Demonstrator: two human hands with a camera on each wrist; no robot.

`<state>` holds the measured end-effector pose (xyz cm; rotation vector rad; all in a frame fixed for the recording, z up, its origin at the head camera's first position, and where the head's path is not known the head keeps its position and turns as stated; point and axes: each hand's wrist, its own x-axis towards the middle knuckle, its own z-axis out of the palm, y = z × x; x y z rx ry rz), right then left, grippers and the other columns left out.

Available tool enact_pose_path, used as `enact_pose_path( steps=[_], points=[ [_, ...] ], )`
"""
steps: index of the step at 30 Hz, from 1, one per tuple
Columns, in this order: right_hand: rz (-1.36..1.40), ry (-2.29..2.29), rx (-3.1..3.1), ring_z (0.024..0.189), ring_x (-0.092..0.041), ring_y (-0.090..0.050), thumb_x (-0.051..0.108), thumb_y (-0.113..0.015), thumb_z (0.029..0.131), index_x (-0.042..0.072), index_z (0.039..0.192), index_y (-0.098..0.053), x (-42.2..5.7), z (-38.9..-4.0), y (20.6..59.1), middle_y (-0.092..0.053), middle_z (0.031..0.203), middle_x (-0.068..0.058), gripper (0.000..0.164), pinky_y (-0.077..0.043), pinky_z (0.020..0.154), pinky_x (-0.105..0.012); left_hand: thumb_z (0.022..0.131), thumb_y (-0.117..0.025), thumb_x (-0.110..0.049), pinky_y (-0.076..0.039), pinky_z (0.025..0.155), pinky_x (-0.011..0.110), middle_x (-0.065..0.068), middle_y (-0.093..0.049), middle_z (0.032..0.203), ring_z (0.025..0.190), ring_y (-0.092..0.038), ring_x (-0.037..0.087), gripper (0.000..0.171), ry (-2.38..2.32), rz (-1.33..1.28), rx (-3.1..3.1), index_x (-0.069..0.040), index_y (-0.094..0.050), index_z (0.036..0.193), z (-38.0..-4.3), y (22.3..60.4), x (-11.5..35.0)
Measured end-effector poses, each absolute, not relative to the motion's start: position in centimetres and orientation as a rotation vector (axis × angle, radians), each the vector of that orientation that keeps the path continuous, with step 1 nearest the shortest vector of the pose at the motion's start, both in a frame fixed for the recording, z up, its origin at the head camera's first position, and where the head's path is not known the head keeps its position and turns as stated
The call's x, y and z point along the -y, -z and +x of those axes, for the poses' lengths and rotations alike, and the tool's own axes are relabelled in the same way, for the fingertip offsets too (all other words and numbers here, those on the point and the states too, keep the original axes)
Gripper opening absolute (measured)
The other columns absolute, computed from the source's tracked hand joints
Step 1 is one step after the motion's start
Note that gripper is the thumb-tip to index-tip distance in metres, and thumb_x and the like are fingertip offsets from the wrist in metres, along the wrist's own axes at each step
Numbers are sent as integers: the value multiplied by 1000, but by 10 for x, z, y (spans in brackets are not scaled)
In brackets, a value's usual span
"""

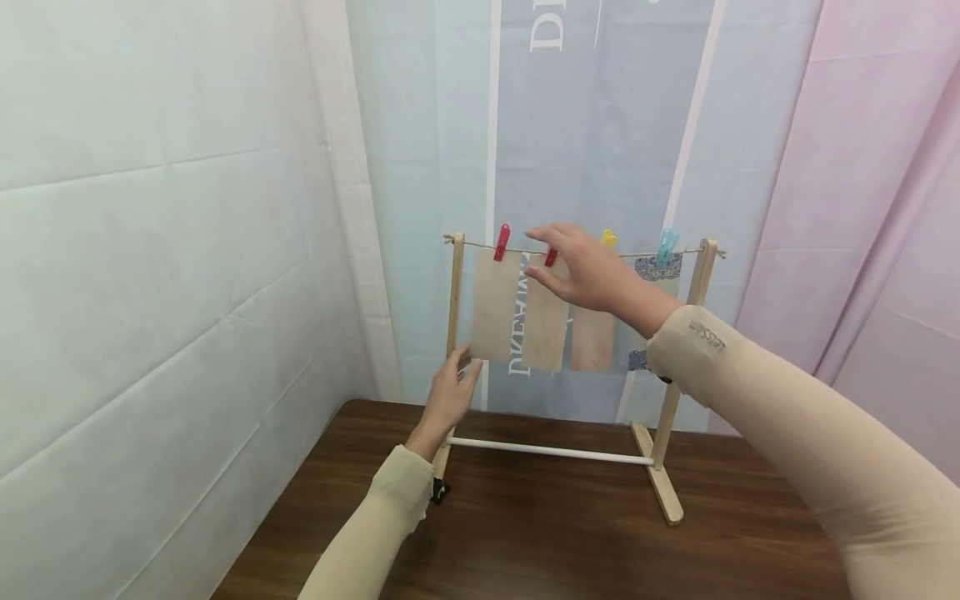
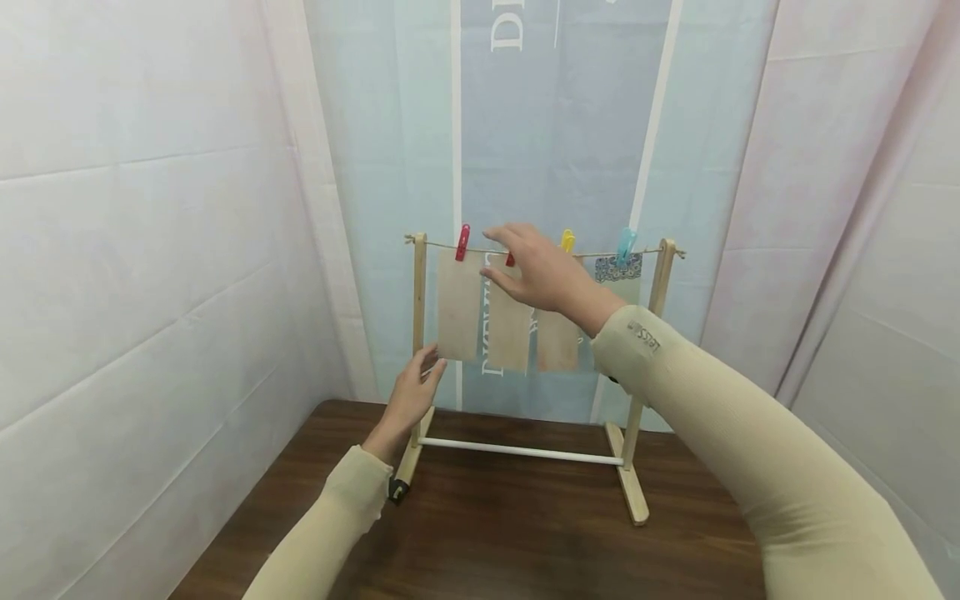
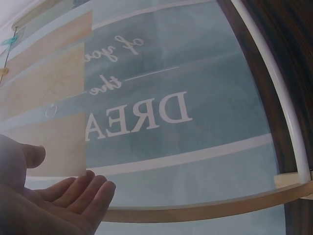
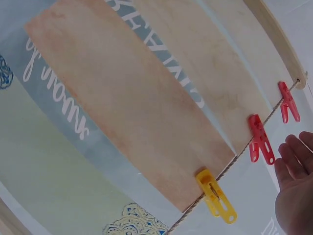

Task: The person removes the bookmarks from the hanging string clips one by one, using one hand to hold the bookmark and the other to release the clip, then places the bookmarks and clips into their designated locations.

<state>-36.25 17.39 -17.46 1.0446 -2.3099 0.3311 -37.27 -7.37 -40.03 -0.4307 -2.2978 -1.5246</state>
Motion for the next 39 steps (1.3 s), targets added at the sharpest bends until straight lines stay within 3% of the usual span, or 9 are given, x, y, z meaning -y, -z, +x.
enact_pose_path(
  steps=[5, 10, 16, 27, 39],
  points=[
    [1033, -306, 2315, 143, -39, -52, 28, -79, 101, 0, 153, -55, -170, -367, 167, -58, 152, -21, 63, -40, 121, -57, 114, -55, -26, -48, 116, 51, 25, -58, 150, 140, -57, 41, 50, 1541, -436, 2251, 2, -48, 156, -373, 398, 72],
    [1009, -299, 2349, 134, -37, -58, 32, -77, 102, 2, 154, -54, -165, -370, 163, -57, 154, -20, 65, -42, 120, -55, 114, -55, -23, -50, 113, 52, 23, -62, 146, 136, -60, 40, 45, 1530, -418, 2240, 1, -53, 152, -372, 398, 72],
    [997, -327, 2379, 148, -39, -47, 31, -76, 103, 2, 155, -52, -159, -378, 159, -55, 156, -21, 64, -38, 122, -57, 114, -55, -23, -51, 111, 52, 21, -64, 144, 133, -62, 40, 41, 1509, -407, 2234, 0, -56, 149, -371, 401, 73],
    [986, -338, 2433, 149, -37, -47, 33, -73, 105, 1, 155, -52, -144, -387, 153, -55, 156, -20, 64, -36, 124, -54, 114, -56, -20, -53, 108, 52, 21, -67, 139, 127, -66, 40, 36, 1509, -390, 2216, -2, -62, 144, -370, 402, 76],
    [878, -335, 2578, 152, -38, -43, 34, -57, 113, -3, 157, -48, -132, -395, 148, -52, 158, -22, 58, -32, 126, -53, 113, -57, -19, -56, 104, 52, 19, -72, 133, 120, -70, 37, 32, 1515, -377, 2209, -1, -66, 138, -369, 406, 77]
  ],
)
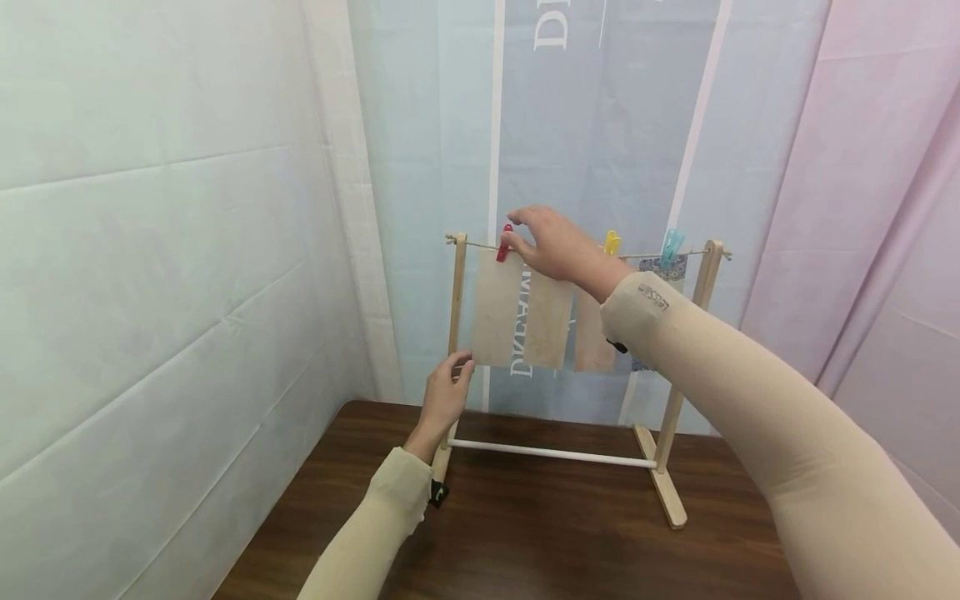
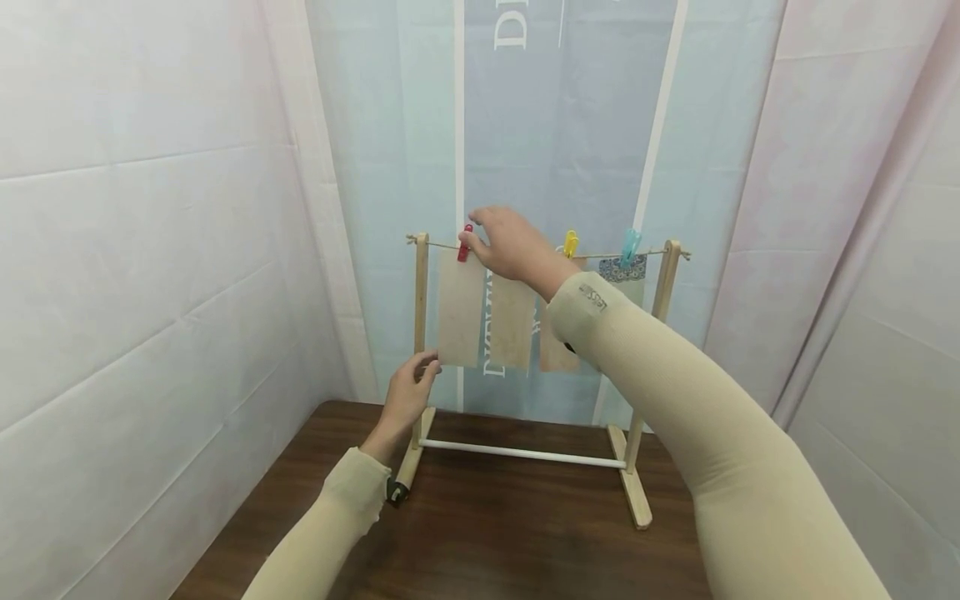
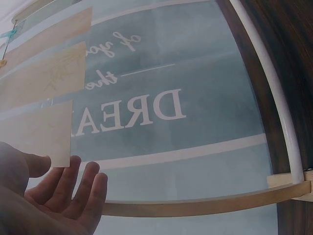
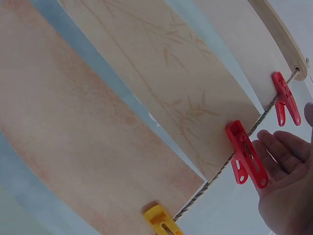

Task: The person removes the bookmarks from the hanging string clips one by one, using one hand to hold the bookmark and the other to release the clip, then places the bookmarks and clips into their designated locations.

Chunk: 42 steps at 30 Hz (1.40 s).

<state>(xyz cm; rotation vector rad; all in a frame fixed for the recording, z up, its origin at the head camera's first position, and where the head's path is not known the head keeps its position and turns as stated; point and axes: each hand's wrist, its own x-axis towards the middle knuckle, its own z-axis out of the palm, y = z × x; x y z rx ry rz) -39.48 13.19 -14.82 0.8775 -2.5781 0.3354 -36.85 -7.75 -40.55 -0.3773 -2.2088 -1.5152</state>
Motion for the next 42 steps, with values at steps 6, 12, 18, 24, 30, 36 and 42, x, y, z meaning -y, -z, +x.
enact_pose_path(
  steps=[6, 12, 18, 24, 30, 36, 42],
  points=[
    [875, -358, 2590, 145, -36, -52, 28, -58, 113, -1, 148, -58, -128, -396, 147, -61, 149, -20, 46, -38, 123, -53, 112, -60, -18, -58, 100, 52, 17, -74, 127, 116, -72, 35, 29, 1522, -367, 2193, -2, -69, 135, -369, 406, 79],
    [869, -407, 2585, 140, -34, -56, 24, -61, 112, 1, 141, -64, -127, -396, 151, -65, 144, -18, 38, -41, 121, -52, 110, -65, -16, -59, 98, 50, 14, -76, 121, 111, -73, 32, 24, 1511, -394, 2183, -2, -71, 129, -370, 410, 80],
    [868, -442, 2560, 138, -34, -58, 23, -62, 111, 1, 142, -64, -127, -396, 151, -66, 142, -18, 38, -42, 120, -52, 107, -69, -15, -61, 93, 49, 12, -78, 113, 106, -75, 30, 19, 1507, -396, 2168, -3, -73, 121, -371, 409, 78],
    [887, -502, 2523, 130, -33, -63, 21, -63, 110, 1, 135, -66, -129, -396, 152, -70, 133, -17, 32, -45, 116, -52, 105, -71, -13, -61, 84, 46, 10, -80, 105, 95, -77, 26, 14, 1497, -396, 2130, -4, -75, 115, -371, 410, 77],
    [915, -547, 2459, 118, -31, -67, 18, -67, 108, 1, 128, -68, -130, -394, 155, -72, 122, -16, 26, -50, 110, -52, 105, -72, -13, -59, 79, 40, 9, -80, 102, 92, -78, 25, 13, 1510, -384, 2103, -4, -75, 114, -372, 412, 75],
    [954, -566, 2397, 107, -28, -69, 14, -70, 106, 2, 121, -70, -131, -392, 157, -74, 112, -13, 19, -54, 101, -49, 104, -72, -13, -61, 81, 43, 9, -80, 102, 91, -78, 25, 14, 1515, -387, 2091, -4, -75, 115, -372, 414, 75],
    [971, -578, 2367, 105, -30, -70, 11, -70, 105, 2, 117, -69, -131, -392, 159, -75, 109, -13, 15, -55, 100, -51, 104, -72, -12, -61, 83, 46, 10, -80, 103, 91, -78, 27, 14, 1542, -399, 2069, -3, -76, 114, -372, 415, 76]
  ],
)
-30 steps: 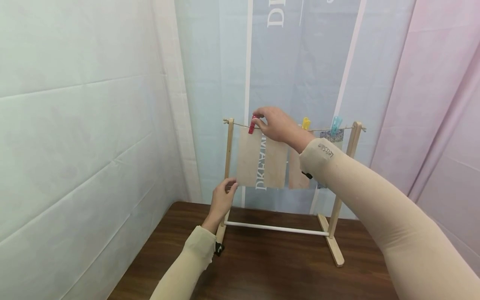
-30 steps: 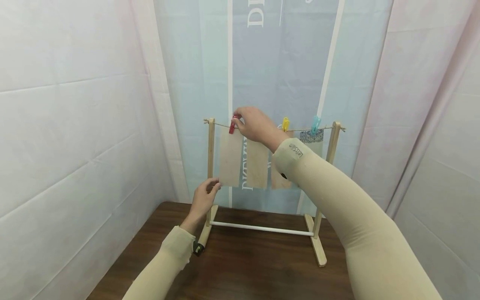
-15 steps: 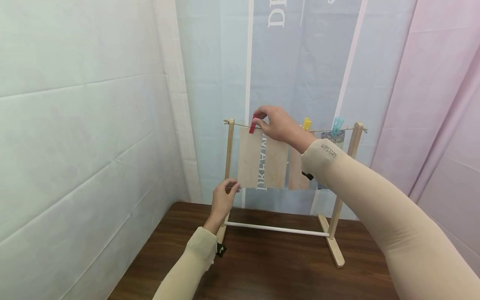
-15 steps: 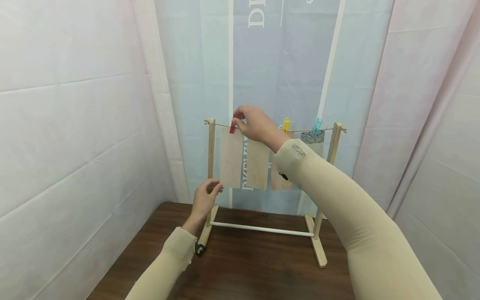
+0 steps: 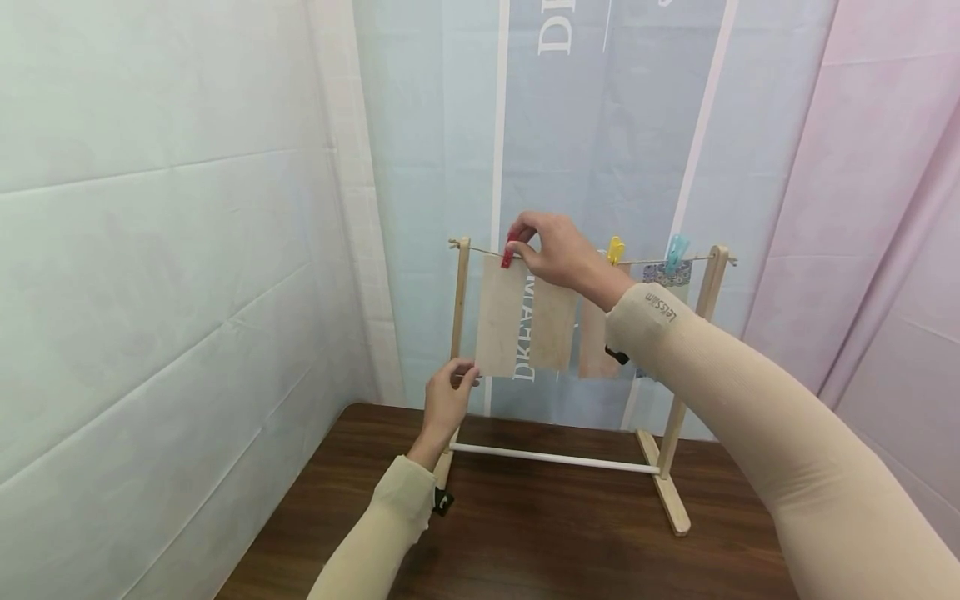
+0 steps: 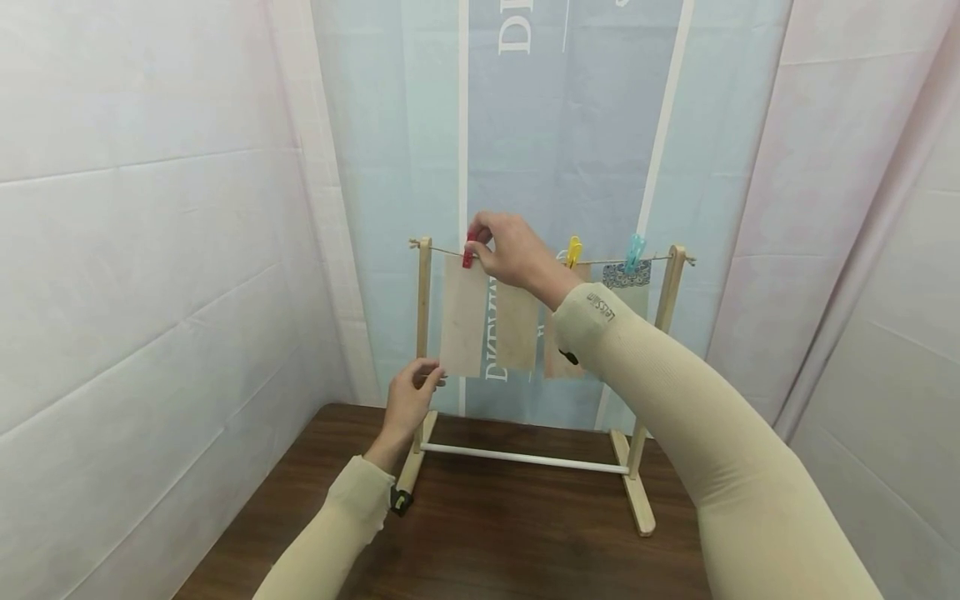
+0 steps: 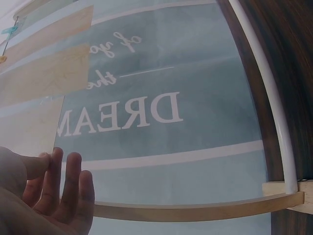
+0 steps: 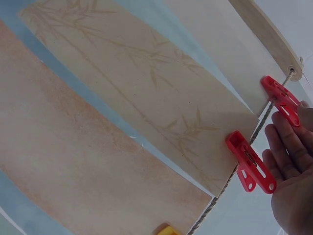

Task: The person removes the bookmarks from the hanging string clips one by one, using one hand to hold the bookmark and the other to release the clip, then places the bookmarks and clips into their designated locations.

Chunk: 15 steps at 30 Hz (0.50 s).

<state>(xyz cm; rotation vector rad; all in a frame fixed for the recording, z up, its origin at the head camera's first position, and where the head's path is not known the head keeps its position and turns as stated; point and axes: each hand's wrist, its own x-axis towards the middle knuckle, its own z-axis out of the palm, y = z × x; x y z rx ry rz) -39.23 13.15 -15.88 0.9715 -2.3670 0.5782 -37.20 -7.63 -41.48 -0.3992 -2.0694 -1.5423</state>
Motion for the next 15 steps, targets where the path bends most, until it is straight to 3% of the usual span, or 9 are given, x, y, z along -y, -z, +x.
enact_pose_path(
  steps=[15],
  points=[
    [994, -578, 2260, 102, -31, -70, 7, -71, 104, 3, 106, -69, -133, -390, 164, -75, 104, -12, 5, -54, 99, -50, 105, -72, -13, -61, 80, 43, 9, -80, 101, 89, -78, 27, 14, 1538, -388, 2061, -3, -76, 113, -368, 413, 78]
  ],
)
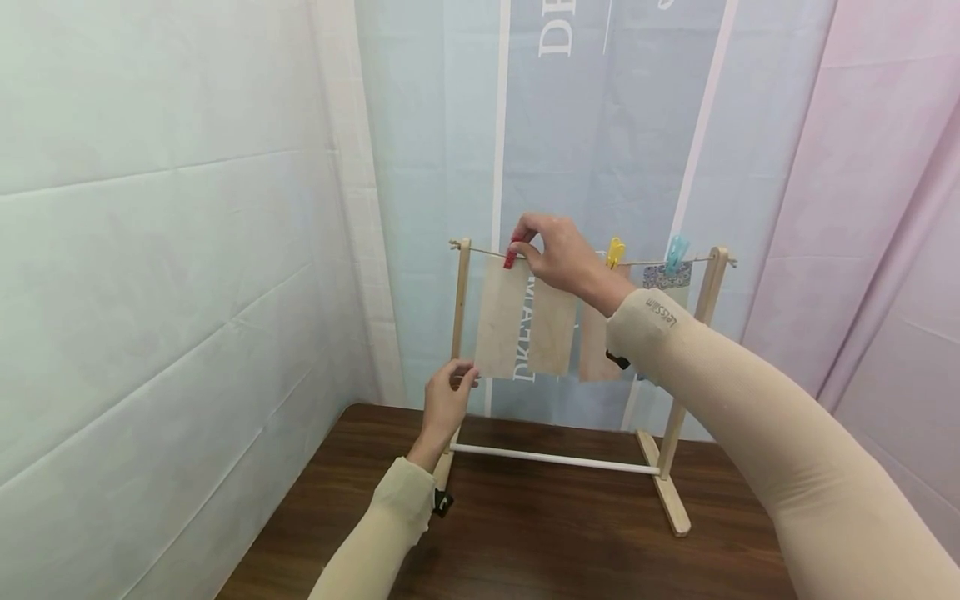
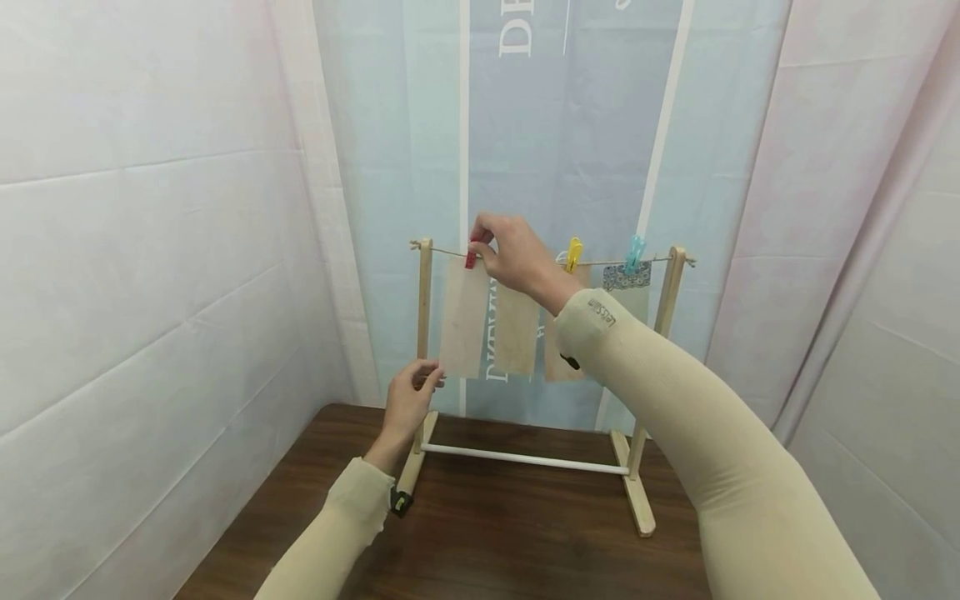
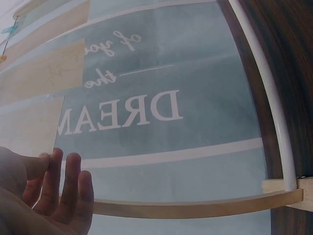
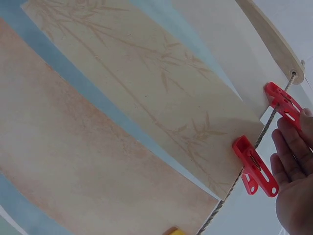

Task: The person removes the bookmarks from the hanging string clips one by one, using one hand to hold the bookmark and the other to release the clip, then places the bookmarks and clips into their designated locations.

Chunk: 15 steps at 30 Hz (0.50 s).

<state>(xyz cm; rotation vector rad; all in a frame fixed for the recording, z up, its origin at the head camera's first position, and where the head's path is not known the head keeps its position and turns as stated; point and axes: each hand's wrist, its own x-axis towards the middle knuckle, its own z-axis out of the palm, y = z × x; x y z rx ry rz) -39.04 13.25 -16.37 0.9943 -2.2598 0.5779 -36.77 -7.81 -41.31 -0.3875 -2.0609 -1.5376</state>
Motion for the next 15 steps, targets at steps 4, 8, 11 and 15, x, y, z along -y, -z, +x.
enact_pose_path(
  steps=[4, 8, 11, 15],
  points=[
    [989, -589, 2233, 99, -32, -70, 7, -69, 105, 2, 105, -68, -134, -390, 165, -75, 102, -13, 5, -54, 96, -51, 105, -72, -13, -62, 82, 45, 10, -80, 102, 91, -78, 27, 14, 1548, -391, 2056, -3, -76, 114, -366, 413, 79],
    [990, -591, 2200, 100, -33, -69, 7, -70, 105, 1, 103, -67, -134, -389, 166, -75, 100, -14, 7, -54, 95, -51, 105, -72, -12, -62, 82, 46, 10, -79, 102, 91, -78, 26, 14, 1542, -394, 2050, -3, -76, 115, -366, 413, 80],
    [983, -592, 2179, 102, -33, -68, 7, -71, 104, 2, 103, -67, -135, -389, 167, -74, 100, -14, 6, -54, 98, -52, 105, -72, -12, -62, 82, 44, 9, -79, 102, 90, -78, 24, 14, 1539, -389, 2052, -3, -76, 115, -366, 414, 80],
    [976, -592, 2157, 103, -32, -67, 6, -71, 104, 3, 103, -68, -135, -389, 168, -73, 101, -13, 5, -53, 101, -52, 104, -72, -12, -62, 80, 41, 9, -80, 102, 90, -78, 24, 14, 1535, -387, 2049, -4, -76, 115, -367, 416, 80]
  ],
)
